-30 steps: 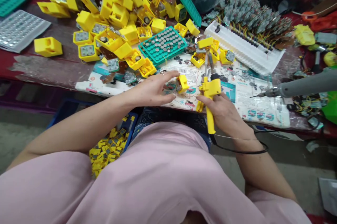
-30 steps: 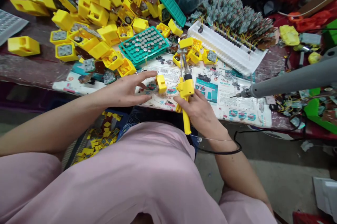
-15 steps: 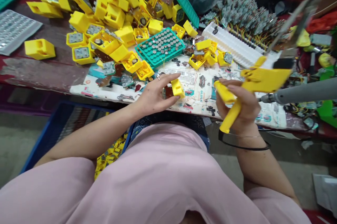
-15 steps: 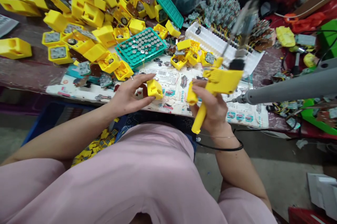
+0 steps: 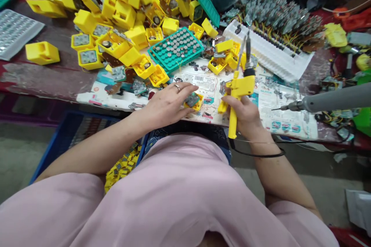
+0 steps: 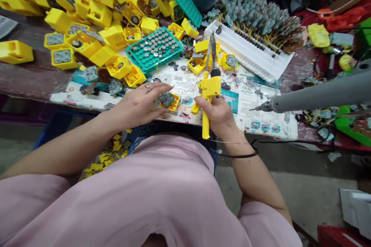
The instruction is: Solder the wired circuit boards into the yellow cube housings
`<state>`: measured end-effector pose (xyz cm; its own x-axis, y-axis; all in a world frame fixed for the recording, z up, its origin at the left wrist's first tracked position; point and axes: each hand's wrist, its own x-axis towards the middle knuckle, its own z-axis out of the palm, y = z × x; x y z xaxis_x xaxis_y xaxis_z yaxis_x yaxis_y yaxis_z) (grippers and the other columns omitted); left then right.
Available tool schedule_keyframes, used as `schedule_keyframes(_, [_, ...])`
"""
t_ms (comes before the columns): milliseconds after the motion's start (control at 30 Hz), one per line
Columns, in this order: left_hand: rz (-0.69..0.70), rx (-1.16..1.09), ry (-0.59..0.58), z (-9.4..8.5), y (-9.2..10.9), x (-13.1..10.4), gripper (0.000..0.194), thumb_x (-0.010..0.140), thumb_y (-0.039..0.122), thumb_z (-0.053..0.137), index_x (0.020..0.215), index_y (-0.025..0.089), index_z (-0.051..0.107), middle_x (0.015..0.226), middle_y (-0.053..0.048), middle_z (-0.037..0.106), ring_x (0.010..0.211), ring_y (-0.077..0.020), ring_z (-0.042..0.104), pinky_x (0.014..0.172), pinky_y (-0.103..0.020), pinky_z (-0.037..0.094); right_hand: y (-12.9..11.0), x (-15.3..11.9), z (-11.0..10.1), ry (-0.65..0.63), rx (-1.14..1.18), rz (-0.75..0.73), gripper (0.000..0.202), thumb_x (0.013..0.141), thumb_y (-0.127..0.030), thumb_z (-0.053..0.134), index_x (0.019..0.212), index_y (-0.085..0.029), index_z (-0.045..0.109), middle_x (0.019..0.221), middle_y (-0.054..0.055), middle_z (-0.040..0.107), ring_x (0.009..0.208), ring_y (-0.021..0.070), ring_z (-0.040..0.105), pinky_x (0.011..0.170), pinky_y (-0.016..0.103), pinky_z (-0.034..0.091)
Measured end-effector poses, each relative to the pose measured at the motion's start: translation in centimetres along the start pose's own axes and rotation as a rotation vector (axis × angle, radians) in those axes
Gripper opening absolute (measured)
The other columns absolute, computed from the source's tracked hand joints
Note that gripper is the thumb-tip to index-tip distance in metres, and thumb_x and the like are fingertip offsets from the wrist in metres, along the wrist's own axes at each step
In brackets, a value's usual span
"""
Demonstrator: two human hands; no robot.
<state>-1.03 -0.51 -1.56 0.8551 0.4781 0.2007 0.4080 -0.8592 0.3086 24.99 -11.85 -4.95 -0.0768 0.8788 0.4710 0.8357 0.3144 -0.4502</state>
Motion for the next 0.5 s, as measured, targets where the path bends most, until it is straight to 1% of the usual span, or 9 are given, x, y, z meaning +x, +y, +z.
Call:
schedule_keyframes(67, [-0.037, -0.004, 0.006, 0.1, -0.1, -0.3, 0.042, 0.094, 0.035, 0.056, 0.129, 0.011, 0.060, 0.128, -0.017, 0.067, 0.113, -0.0281, 0.067, 0.093, -0.038, 0.054, 0.0, -0.2, 0.0, -0.060, -0.033, -0.061, 0.028, 0.092, -0.020, 0.051, 0.117, -0.029, 0.062, 0.107, 0.005, 0.070, 0.104, 0.0237, 0.069, 0.085, 0.041, 0.061])
schedule_keyframes(133, [-0.063, -0.012, -0.001, 0.0, -0.1, -0.5, 0.040, 0.097, 0.039, 0.051, 0.124, 0.014, 0.064, 0.122, -0.014, 0.071, 0.103, -0.0252, 0.071, 0.086, -0.034, 0.055, -0.6, -0.3, -0.3, -0.121, -0.042, -0.119, 0.029, 0.091, -0.020, 0.052, 0.119, -0.026, 0.059, 0.111, 0.008, 0.069, 0.107, 0.0259, 0.068, 0.086, 0.043, 0.061])
schedule_keyframes(167, [-0.084, -0.005, 0.004, -0.2, -0.1, -0.5, 0.041, 0.098, 0.041, 0.047, 0.123, 0.015, 0.065, 0.118, -0.013, 0.073, 0.099, -0.0242, 0.072, 0.083, -0.033, 0.055, -1.1, -0.3, -0.4, -0.129, -0.028, -0.126, 0.031, 0.090, -0.018, 0.053, 0.120, -0.026, 0.057, 0.115, 0.009, 0.068, 0.109, 0.0265, 0.068, 0.087, 0.044, 0.060])
schedule_keyframes(200, [-0.112, 0.014, 0.013, -0.4, 0.0, -0.5, 0.043, 0.100, 0.043, 0.042, 0.122, 0.016, 0.067, 0.112, -0.012, 0.075, 0.096, -0.0236, 0.073, 0.080, -0.032, 0.054, -1.7, -0.3, -0.5, -0.116, -0.005, -0.115, 0.032, 0.090, -0.016, 0.052, 0.121, -0.025, 0.054, 0.119, 0.010, 0.067, 0.112, 0.0265, 0.067, 0.089, 0.044, 0.059])
schedule_keyframes(267, [-0.165, 0.081, 0.042, -0.7, 0.1, -0.2, 0.049, 0.102, 0.045, 0.033, 0.118, 0.018, 0.069, 0.098, -0.010, 0.077, 0.089, -0.0234, 0.074, 0.072, -0.030, 0.052, -3.0, -0.1, -0.2, -0.037, 0.032, -0.082, 0.035, 0.090, -0.015, 0.055, 0.123, -0.025, 0.049, 0.125, 0.012, 0.066, 0.118, 0.0261, 0.064, 0.095, 0.045, 0.057])
schedule_keyframes(300, [-0.179, 0.118, 0.054, -0.9, 0.2, 0.0, 0.052, 0.102, 0.046, 0.030, 0.116, 0.018, 0.071, 0.093, -0.010, 0.078, 0.085, -0.0234, 0.074, 0.068, -0.030, 0.050, -3.8, 0.1, 0.3, 0.016, 0.029, -0.073, 0.037, 0.090, -0.018, 0.059, 0.124, -0.025, 0.047, 0.127, 0.013, 0.065, 0.120, 0.0263, 0.063, 0.098, 0.046, 0.055])
schedule_keyframes(400, [-0.182, 0.169, 0.079, -1.3, 0.3, 0.7, 0.056, 0.103, 0.048, 0.026, 0.111, 0.019, 0.074, 0.087, -0.009, 0.078, 0.081, -0.0234, 0.074, 0.063, -0.029, 0.047, -6.0, 1.0, 2.7, 0.143, -0.090, -0.073, 0.048, 0.085, -0.040, 0.074, 0.122, -0.024, 0.047, 0.123, 0.014, 0.067, 0.117, 0.0307, 0.063, 0.101, 0.049, 0.050])
schedule_keyframes(467, [-0.179, 0.139, 0.076, -1.5, 0.3, 1.1, 0.056, 0.103, 0.047, 0.026, 0.111, 0.019, 0.073, 0.091, -0.010, 0.078, 0.083, -0.0233, 0.075, 0.065, -0.029, 0.048, -7.0, 1.8, 4.4, 0.162, -0.203, -0.041, 0.051, 0.084, -0.049, 0.073, 0.121, -0.024, 0.049, 0.113, 0.012, 0.069, 0.113, 0.0329, 0.064, 0.099, 0.050, 0.048])
schedule_keyframes(500, [-0.179, 0.104, 0.074, -1.7, 0.3, 1.1, 0.055, 0.103, 0.046, 0.027, 0.112, 0.019, 0.073, 0.093, -0.009, 0.079, 0.084, -0.0229, 0.074, 0.066, -0.030, 0.050, -7.3, 2.2, 5.1, 0.153, -0.244, -0.016, 0.050, 0.086, -0.051, 0.071, 0.122, -0.024, 0.050, 0.108, 0.011, 0.070, 0.109, 0.0327, 0.064, 0.097, 0.049, 0.048])
